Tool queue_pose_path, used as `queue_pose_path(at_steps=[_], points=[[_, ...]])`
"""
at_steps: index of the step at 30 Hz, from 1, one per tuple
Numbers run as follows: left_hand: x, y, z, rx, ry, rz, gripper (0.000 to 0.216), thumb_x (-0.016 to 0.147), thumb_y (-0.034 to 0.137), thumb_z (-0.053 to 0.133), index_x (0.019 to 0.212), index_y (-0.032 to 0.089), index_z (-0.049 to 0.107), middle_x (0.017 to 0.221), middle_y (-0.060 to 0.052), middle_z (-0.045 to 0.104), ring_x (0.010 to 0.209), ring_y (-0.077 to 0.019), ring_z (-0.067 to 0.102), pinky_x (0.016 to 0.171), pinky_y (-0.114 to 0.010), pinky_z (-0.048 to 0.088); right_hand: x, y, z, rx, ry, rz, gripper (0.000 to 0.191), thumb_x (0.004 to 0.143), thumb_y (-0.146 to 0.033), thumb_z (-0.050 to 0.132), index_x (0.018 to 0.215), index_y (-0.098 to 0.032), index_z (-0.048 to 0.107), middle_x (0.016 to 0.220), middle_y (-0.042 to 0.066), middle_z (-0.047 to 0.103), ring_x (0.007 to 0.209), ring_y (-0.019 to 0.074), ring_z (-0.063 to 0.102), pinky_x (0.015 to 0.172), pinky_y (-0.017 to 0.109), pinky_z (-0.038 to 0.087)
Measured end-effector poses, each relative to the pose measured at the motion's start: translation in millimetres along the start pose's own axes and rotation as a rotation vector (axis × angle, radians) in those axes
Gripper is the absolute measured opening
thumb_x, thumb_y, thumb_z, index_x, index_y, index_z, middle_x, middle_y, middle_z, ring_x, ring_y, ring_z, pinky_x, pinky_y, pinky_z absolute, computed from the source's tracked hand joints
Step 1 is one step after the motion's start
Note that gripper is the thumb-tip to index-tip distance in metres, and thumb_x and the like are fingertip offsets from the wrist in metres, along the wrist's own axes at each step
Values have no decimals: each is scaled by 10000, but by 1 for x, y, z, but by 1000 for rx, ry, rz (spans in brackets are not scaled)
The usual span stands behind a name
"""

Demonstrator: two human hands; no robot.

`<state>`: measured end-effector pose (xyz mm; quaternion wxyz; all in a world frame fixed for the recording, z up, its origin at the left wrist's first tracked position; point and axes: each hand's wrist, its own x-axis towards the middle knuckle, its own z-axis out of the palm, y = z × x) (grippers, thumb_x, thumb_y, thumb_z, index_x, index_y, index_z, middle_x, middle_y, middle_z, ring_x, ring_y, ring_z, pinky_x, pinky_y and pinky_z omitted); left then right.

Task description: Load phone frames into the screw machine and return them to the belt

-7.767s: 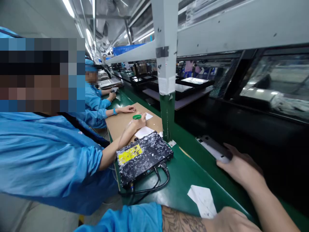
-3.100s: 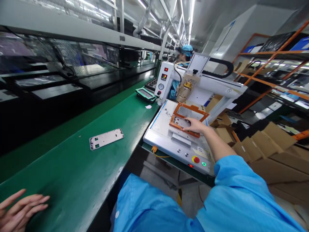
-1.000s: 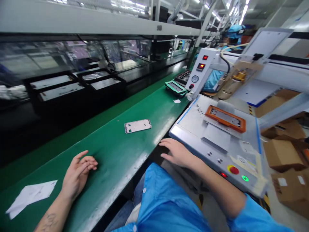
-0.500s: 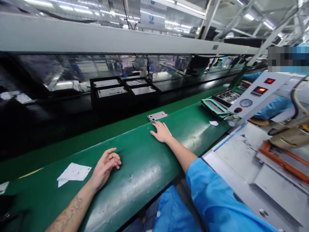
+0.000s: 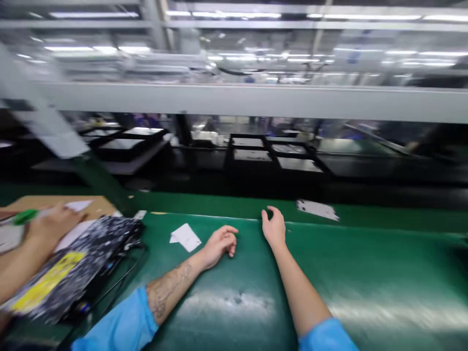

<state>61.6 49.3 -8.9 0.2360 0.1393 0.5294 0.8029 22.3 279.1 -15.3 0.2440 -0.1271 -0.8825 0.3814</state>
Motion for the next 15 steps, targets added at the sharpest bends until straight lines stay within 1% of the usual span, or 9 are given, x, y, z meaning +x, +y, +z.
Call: queue_pose_path(at_steps=[1, 3, 5, 6, 8, 10, 11, 13, 15], points=[[2, 0, -1, -6, 19, 6, 537, 676, 483, 802, 1013, 138, 567, 660, 9, 559, 499, -131, 516, 482, -258, 452, -8, -16, 22, 89, -43, -19, 490, 933, -567, 394, 1185, -185, 568, 1221, 183, 617, 1163, 355, 570, 1028, 576, 455], [5, 0, -6, -20, 75, 35, 496, 677, 530, 776, 904, 158, 539, 576, 35, 507, 444, -117, 455, 443, -246, 411, -27, -49, 60, 251, -158, -72, 480, 949, -595, 355, 1131, -207, 569, 1153, 160, 653, 1065, 315, 633, 950, 507, 532], [5, 2, -15, -27, 159, 92, 477, 708, 578, 735, 799, 192, 469, 509, 69, 426, 396, -92, 371, 405, -218, 329, -46, -76, 85, 392, -281, -121, 470, 959, -605, 350, 1088, -217, 580, 1088, 141, 680, 984, 289, 667, 874, 449, 574], [4, 3, -19, -27, 205, 127, 483, 726, 596, 716, 771, 204, 436, 492, 82, 388, 384, -80, 332, 396, -209, 285, -53, -85, 91, 451, -343, -142, 461, 957, -608, 368, 1073, -221, 590, 1058, 133, 688, 953, 288, 674, 850, 444, 580], [3, 8, -29, -18, 288, 187, 490, 743, 613, 705, 768, 213, 422, 490, 91, 357, 390, -69, 291, 401, -205, 225, -61, -94, 93, 536, -469, -190, 431, 939, -612, 436, 1042, -234, 615, 1030, 119, 696, 925, 297, 676, 842, 460, 578], [4, 12, -36, 3, 353, 218, 496, 732, 631, 717, 806, 211, 463, 512, 84, 380, 412, -69, 300, 423, -210, 214, -61, -92, 87, 560, -582, -239, 391, 888, -615, 532, 1011, -258, 631, 1043, 101, 699, 937, 310, 675, 856, 480, 573], [5, 13, -39, 19, 379, 224, 508, 711, 637, 737, 820, 206, 491, 524, 74, 403, 425, -71, 319, 437, -216, 222, -58, -88, 85, 545, -609, -256, 372, 860, -614, 564, 992, -273, 633, 1047, 90, 701, 944, 315, 675, 858, 486, 574], [9, 14, -44, 66, 402, 222, 533, 642, 624, 802, 807, 184, 551, 558, 36, 470, 468, -84, 382, 470, -231, 263, -51, -80, 84, 497, -610, -259, 337, 811, -604, 602, 963, -305, 628, 1031, 69, 706, 921, 321, 680, 842, 500, 580], [14, 13, -48, 123, 393, 223, 509, 618, 575, 837, 791, 161, 596, 620, -6, 545, 541, -103, 448, 528, -247, 328, -45, -74, 89, 455, -576, -245, 300, 791, -592, 603, 941, -334, 627, 988, 54, 710, 876, 321, 685, 833, 515, 582]])
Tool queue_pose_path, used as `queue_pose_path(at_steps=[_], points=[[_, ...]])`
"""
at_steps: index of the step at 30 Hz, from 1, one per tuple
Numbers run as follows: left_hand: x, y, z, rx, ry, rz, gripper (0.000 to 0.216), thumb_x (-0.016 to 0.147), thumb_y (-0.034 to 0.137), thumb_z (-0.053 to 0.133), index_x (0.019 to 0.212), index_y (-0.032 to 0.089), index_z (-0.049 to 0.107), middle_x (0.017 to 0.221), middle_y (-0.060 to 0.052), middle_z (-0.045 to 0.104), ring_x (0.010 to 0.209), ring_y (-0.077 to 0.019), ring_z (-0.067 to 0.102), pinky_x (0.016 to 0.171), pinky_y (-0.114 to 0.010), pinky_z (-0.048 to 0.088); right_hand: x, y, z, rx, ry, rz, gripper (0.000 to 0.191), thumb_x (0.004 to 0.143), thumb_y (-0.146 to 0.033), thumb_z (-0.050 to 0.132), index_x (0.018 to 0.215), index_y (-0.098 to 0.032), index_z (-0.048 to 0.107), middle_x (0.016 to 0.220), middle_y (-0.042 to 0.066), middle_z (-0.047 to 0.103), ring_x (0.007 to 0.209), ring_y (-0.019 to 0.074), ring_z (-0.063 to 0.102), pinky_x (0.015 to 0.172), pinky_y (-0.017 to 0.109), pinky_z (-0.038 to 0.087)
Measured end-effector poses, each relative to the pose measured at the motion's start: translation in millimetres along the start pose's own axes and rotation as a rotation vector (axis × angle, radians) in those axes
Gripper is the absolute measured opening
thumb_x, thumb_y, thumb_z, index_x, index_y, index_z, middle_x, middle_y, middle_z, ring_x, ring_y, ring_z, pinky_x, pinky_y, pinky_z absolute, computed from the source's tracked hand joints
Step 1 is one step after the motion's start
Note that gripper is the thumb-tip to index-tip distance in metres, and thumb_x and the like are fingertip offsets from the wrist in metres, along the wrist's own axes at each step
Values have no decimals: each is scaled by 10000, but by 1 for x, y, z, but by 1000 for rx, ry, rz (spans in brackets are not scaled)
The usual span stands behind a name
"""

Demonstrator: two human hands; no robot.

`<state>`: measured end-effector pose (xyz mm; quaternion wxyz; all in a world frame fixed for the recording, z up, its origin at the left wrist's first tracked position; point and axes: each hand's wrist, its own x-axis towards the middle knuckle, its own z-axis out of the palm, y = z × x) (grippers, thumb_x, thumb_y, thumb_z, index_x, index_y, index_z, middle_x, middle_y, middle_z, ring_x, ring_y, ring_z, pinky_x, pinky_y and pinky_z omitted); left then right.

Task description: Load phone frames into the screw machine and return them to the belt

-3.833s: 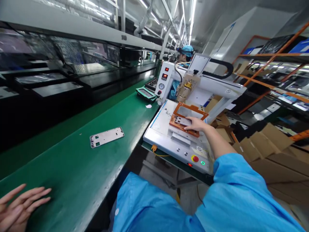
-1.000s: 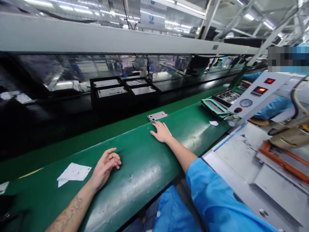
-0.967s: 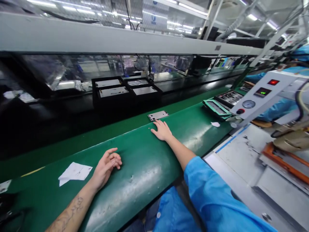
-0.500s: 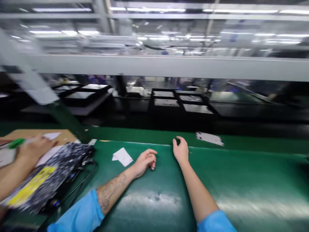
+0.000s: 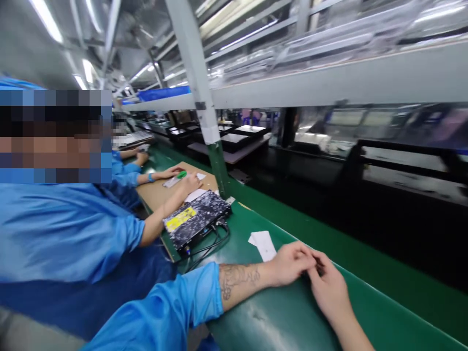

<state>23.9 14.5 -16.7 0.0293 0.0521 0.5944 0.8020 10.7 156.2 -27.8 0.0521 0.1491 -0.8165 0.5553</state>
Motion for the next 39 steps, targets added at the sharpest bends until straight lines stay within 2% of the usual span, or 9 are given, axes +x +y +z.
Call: queue_pose_path(at_steps=[3, 6, 8, 13, 19, 24, 26, 33, 39], points=[[2, -3, -2, 57, 10, 31, 417, 673, 503, 805, 790, 161, 596, 633, -3, 553, 587, -106, 459, 602, -260, 370, 4, 1, 2, -26, 11, 33, 262, 774, -590, 594, 884, -354, 625, 881, 48, 705, 815, 330, 687, 811, 537, 586], [-1, -3, -1, 61, 23, 42, 395, 708, 486, 789, 803, 178, 559, 545, 46, 464, 509, -88, 377, 548, -247, 312, 2, -7, 3, -25, 23, 50, 229, 742, -578, 600, 845, -376, 627, 775, 42, 683, 782, 342, 689, 788, 557, 591], [-3, -3, -2, 60, 22, 43, 415, 718, 504, 791, 824, 190, 541, 534, 62, 440, 479, -84, 352, 511, -242, 279, 0, -13, 2, -19, 49, 52, 219, 728, -574, 600, 853, -397, 634, 783, 35, 686, 768, 345, 687, 777, 574, 593], [0, -5, -7, 160, 16, 27, 431, 747, 536, 798, 845, 189, 562, 604, 42, 499, 509, -84, 401, 519, -238, 313, -3, -24, 2, -28, 96, 95, 195, 730, -581, 600, 856, -435, 631, 787, 39, 682, 793, 364, 687, 761, 611, 587], [2, -5, -9, 203, -3, -43, 513, 718, 626, 799, 875, 191, 575, 572, 59, 491, 465, -76, 385, 483, -240, 296, -8, -34, 5, 11, 243, 142, 183, 676, -648, 627, 775, -494, 622, 820, 77, 676, 757, 358, 674, 712, 604, 574], [-4, 4, -9, 255, -3, -60, 401, 791, 524, 767, 867, 177, 581, 593, 69, 483, 488, -62, 398, 484, -214, 298, -6, -31, 3, -92, 312, 210, 421, 574, -608, 673, 841, -282, 682, 813, 91, 685, 709, 337, 677, 690, 529, 609], [-6, 7, -8, 254, -1, -62, 373, 804, 498, 756, 862, 176, 577, 592, 72, 475, 487, -59, 393, 474, -206, 294, -5, -27, 2, -93, 314, 220, 482, 578, -593, 682, 871, -211, 694, 815, 96, 687, 693, 309, 672, 668, 470, 607], [-7, 8, -9, 267, -8, -15, 472, 780, 581, 766, 955, 177, 597, 577, 84, 468, 488, -64, 394, 482, -211, 310, -7, -11, 6, -1, 383, 66, 403, 665, -498, 749, 950, -219, 691, 879, 94, 685, 712, 255, 667, 634, 362, 572], [-5, 6, -10, 239, -16, -32, 411, 778, 524, 774, 888, 178, 581, 578, 77, 477, 489, -67, 388, 484, -218, 294, -5, -12, 6, 20, 368, 64, 421, 632, -536, 750, 888, -207, 691, 808, 115, 672, 641, 253, 645, 552, 366, 554]])
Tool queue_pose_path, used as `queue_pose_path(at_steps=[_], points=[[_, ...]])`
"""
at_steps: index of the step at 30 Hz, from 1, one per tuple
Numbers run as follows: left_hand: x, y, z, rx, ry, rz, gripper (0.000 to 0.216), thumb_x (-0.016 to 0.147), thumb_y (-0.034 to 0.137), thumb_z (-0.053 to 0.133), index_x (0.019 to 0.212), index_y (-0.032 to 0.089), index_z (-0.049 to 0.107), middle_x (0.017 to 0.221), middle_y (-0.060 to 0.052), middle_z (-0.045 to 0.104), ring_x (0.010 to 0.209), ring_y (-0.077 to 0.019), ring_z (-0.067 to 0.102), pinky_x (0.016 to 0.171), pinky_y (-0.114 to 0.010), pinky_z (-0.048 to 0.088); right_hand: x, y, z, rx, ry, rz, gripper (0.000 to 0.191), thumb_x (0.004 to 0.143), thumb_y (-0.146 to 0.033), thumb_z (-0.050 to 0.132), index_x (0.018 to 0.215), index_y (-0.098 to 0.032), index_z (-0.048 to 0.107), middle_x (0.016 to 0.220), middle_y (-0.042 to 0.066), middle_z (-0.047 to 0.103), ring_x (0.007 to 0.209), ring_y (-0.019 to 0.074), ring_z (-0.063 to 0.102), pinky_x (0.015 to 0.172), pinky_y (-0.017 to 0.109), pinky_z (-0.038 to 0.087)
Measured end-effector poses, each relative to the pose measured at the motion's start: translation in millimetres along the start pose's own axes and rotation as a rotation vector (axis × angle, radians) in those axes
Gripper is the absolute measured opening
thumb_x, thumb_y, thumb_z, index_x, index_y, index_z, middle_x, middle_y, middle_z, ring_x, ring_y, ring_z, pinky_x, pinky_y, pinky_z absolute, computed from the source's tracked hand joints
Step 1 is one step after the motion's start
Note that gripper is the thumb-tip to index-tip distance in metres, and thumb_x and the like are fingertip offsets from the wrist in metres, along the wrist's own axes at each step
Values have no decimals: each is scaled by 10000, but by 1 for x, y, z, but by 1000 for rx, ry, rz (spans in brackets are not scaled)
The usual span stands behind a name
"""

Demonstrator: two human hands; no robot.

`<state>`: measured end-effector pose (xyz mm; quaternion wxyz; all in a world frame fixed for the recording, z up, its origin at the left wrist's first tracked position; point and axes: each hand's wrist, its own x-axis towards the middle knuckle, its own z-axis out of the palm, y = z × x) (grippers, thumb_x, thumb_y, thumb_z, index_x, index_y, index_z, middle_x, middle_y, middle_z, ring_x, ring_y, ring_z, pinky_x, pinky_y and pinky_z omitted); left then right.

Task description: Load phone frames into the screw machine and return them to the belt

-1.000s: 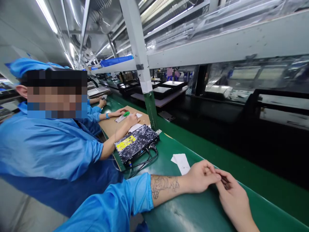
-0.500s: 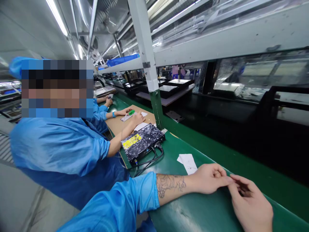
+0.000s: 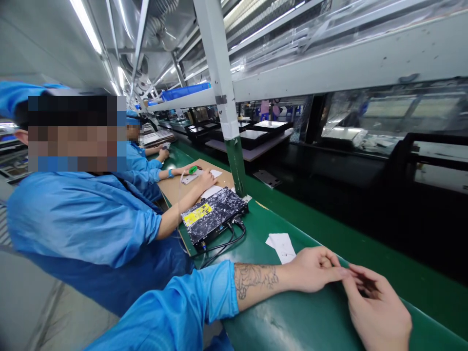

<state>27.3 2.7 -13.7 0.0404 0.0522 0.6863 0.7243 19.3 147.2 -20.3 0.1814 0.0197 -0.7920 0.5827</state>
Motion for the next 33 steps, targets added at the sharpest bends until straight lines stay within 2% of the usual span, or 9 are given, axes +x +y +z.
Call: queue_pose_path(at_steps=[4, 7, 15, 20, 33], points=[[-2, 4, 1, 15, 22, 19, 393, 789, 515, 760, 881, 173, 590, 575, 76, 457, 491, -68, 355, 485, -232, 260, 1, 7, 1, 30, 6, -48, 548, 651, -648, 742, 906, -167, 680, 812, 113, 678, 638, 225, 638, 565, 344, 545], [-2, 3, 1, 22, 6, 30, 404, 799, 532, 742, 882, 167, 593, 572, 78, 434, 496, -69, 329, 492, -239, 236, 1, 16, 1, 48, 5, -115, 562, 711, -669, 744, 914, -150, 669, 828, 109, 680, 649, 202, 640, 586, 316, 545], [5, -13, 1, 18, -16, 99, 376, 827, 503, 710, 844, 175, 528, 617, 70, 447, 551, -75, 363, 540, -231, 268, -4, 15, -2, 19, -21, -290, 349, 842, -490, 718, 954, -163, 673, 822, 70, 676, 656, 174, 643, 590, 269, 550], [3, -12, 2, 12, -34, 98, 389, 842, 523, 694, 868, 185, 502, 620, 76, 429, 554, -79, 353, 540, -232, 271, -6, 9, -3, 0, -24, -376, 235, 881, -398, 683, 949, -173, 671, 822, 49, 661, 641, 154, 620, 582, 258, 538], [0, -7, 0, 83, -46, 100, 289, 868, 442, 656, 903, 179, 540, 629, 69, 441, 564, -86, 379, 539, -230, 279, -7, 3, -3, -21, -40, -406, 168, 882, -347, 665, 936, -187, 664, 845, 43, 653, 673, 166, 611, 609, 286, 523]])
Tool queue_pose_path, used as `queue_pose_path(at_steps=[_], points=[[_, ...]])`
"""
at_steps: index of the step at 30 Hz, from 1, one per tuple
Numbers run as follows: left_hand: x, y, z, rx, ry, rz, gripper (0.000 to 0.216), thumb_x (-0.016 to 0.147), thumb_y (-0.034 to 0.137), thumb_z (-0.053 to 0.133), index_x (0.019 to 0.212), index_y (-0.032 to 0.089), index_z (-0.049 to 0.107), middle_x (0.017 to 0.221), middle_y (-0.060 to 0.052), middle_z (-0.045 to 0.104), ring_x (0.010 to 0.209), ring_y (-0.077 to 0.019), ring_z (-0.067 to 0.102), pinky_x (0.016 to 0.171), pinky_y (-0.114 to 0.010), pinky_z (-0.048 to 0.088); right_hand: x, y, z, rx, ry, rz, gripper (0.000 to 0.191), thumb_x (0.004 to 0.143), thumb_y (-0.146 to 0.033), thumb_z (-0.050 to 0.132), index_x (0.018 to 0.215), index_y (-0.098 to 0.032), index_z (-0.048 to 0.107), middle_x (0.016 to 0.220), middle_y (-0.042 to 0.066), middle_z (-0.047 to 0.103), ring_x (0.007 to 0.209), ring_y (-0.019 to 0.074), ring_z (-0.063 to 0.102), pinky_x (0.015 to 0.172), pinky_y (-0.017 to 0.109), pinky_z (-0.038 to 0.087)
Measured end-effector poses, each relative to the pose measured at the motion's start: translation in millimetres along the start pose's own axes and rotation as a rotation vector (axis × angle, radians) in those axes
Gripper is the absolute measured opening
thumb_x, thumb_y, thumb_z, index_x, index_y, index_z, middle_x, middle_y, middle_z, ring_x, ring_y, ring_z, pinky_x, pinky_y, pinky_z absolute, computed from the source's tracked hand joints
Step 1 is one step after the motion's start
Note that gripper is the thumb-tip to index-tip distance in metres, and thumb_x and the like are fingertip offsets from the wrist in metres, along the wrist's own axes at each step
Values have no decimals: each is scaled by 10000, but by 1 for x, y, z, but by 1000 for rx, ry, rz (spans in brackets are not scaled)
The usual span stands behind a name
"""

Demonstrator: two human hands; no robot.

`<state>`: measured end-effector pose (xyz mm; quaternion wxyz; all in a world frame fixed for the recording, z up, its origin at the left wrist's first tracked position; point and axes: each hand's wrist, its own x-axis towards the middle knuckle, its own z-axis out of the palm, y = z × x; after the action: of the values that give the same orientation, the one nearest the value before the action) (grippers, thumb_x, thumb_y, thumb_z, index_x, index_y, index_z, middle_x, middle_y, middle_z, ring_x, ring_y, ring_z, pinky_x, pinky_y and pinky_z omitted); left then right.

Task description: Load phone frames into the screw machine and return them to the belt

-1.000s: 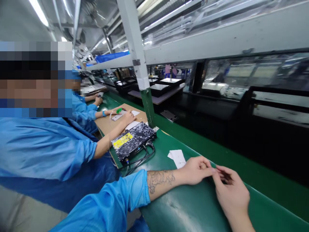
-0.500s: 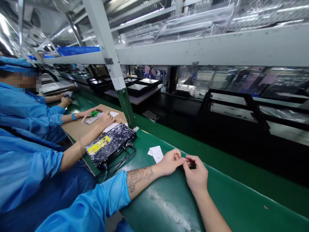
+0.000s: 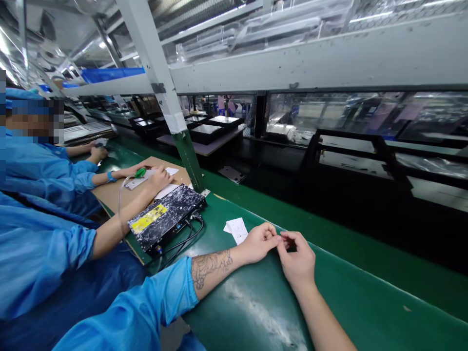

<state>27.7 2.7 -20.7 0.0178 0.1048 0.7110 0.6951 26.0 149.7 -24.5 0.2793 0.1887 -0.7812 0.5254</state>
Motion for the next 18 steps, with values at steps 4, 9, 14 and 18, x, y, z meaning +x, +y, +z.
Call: queue_pose_path(at_steps=[4, 9, 14, 18], points=[[-1, 2, -1, 15, -15, -7, 253, 873, 410, 637, 879, 186, 521, 635, 70, 449, 569, -87, 380, 541, -229, 285, 0, -4, -1, -11, -32, -12, 142, 883, -332, 642, 918, -196, 661, 836, 41, 647, 682, 173, 605, 612, 294, 519], [-2, 4, -1, 33, -13, -18, 254, 870, 398, 627, 843, 189, 485, 644, 70, 449, 583, -88, 382, 547, -226, 293, 0, -6, -1, -16, -62, -39, 113, 878, -291, 626, 939, -204, 663, 826, 26, 645, 661, 159, 599, 599, 280, 513], [-3, 4, -1, 51, -13, -22, 244, 860, 368, 627, 823, 192, 460, 671, 62, 464, 615, -94, 400, 564, -225, 306, 0, -9, 0, -17, -69, -21, 124, 864, -311, 625, 916, -203, 657, 803, 28, 643, 638, 161, 591, 587, 287, 512], [-4, 5, 0, 70, 0, -29, 233, 846, 330, 618, 795, 193, 436, 667, 59, 455, 617, -96, 393, 564, -228, 294, 0, -13, 0, -31, -93, 20, 157, 854, -340, 603, 916, -205, 653, 796, 37, 649, 633, 167, 593, 589, 296, 521]])
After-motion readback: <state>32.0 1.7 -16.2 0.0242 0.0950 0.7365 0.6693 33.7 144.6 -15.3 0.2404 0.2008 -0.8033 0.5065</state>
